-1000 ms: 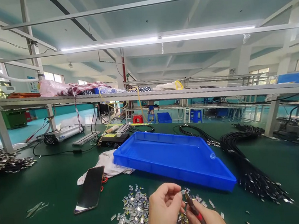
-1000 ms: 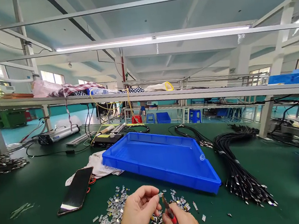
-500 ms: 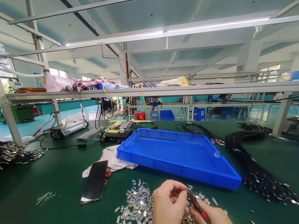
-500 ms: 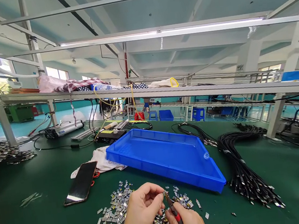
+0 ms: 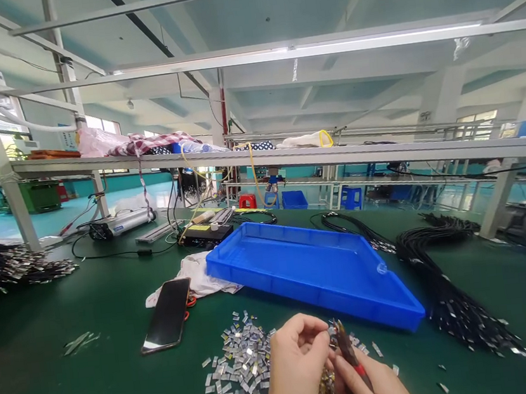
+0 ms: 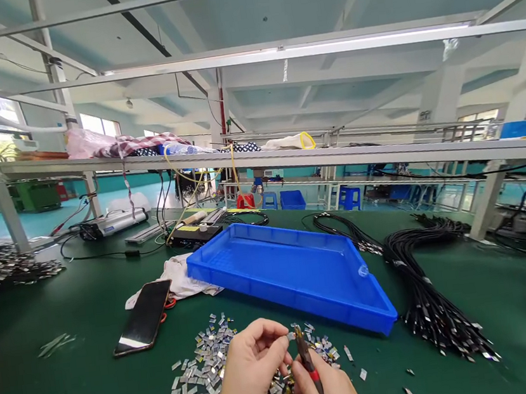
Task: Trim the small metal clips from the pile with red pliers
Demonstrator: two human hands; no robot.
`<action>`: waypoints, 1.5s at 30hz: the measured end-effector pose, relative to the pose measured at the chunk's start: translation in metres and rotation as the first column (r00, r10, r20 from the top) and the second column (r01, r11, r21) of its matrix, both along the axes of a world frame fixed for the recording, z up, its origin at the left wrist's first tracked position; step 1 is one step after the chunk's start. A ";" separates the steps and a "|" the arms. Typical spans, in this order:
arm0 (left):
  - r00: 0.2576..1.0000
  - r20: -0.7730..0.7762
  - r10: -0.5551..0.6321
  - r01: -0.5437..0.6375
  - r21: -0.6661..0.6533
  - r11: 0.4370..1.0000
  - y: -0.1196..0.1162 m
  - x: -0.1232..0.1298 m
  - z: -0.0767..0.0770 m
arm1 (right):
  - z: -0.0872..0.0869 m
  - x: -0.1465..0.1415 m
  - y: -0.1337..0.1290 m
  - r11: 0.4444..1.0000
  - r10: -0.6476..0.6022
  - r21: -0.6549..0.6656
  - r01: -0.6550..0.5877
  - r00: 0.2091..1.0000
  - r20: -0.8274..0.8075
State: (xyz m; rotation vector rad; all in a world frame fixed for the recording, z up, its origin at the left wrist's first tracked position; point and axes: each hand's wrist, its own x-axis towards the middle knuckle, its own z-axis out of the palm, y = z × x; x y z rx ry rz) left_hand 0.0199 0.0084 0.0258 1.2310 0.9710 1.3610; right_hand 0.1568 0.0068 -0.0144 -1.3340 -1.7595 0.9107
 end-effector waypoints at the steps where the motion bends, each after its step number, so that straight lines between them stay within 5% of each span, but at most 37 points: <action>1: 1.000 -0.004 0.010 -0.009 0.002 1.000 0.000 0.000 -0.001 | 0.000 0.000 0.000 1.000 0.007 0.003 -0.007 1.000 0.007; 17: 0.997 -0.076 0.010 -0.006 0.051 0.999 -0.003 -0.001 0.002 | -0.008 -0.003 -0.001 0.975 -0.095 0.207 0.085 0.995 0.038; 29: 0.975 -0.222 0.026 -0.004 0.098 0.995 -0.002 -0.005 -0.002 | -0.015 0.004 0.003 0.954 -0.095 0.298 0.045 0.983 0.157; 45: 0.965 -0.261 0.032 -0.006 0.099 0.995 -0.004 -0.006 0.004 | -0.012 0.006 0.003 0.973 -0.051 0.230 0.003 0.978 0.204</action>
